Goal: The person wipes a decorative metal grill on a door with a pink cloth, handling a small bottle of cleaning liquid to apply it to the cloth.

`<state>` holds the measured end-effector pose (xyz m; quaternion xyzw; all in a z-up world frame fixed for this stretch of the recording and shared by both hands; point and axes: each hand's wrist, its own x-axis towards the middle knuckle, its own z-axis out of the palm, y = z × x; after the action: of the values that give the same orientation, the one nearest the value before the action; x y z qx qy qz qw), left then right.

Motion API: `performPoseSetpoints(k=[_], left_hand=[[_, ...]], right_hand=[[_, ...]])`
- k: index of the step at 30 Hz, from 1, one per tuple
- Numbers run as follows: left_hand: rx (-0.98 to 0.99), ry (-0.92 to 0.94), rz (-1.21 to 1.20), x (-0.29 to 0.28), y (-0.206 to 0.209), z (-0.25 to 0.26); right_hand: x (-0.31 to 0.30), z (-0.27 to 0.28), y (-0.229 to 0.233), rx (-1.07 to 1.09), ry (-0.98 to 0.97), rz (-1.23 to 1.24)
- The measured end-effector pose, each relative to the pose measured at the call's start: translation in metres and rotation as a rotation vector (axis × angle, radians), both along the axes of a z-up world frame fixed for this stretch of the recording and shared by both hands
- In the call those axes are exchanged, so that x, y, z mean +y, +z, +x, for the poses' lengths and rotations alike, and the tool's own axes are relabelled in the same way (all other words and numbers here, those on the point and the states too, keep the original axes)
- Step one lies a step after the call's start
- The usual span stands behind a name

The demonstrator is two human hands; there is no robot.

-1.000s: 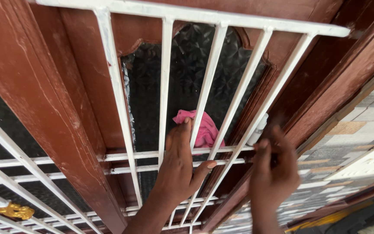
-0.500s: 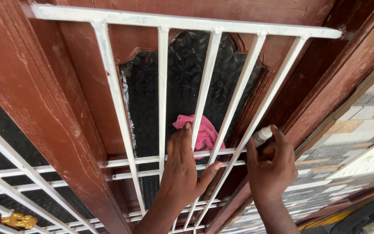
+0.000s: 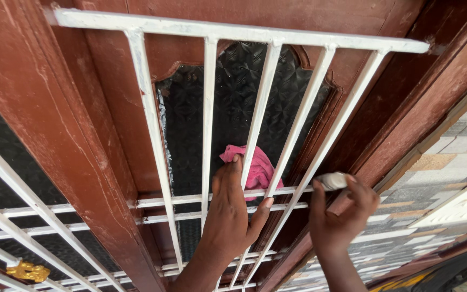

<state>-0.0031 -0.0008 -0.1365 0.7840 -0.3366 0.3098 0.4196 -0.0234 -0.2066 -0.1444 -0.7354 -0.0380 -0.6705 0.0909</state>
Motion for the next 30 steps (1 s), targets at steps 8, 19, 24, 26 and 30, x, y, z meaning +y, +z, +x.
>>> performPoseSetpoints(k=[8,19,24,26,30], left_hand=[[-0.081,0.033,0.031,0.0,0.001,0.0],[-0.145,0.139,0.016,-0.007,-0.016,0.009],[-0.255,0.172,0.079,-0.008,-0.021,0.011],[-0.252,0.176,0.083,-0.006,-0.021,0.01],[-0.251,0.168,0.081,-0.005,-0.019,0.009]], right_hand=[[0.011,-0.013,0.011,0.001,1.116,0.388],[0.095,0.007,0.097,-0.004,0.658,0.228],[0.093,0.011,0.104,-0.004,0.668,0.245],[0.092,0.013,0.103,0.017,0.733,0.246],[0.092,0.015,0.103,0.024,0.784,0.285]])
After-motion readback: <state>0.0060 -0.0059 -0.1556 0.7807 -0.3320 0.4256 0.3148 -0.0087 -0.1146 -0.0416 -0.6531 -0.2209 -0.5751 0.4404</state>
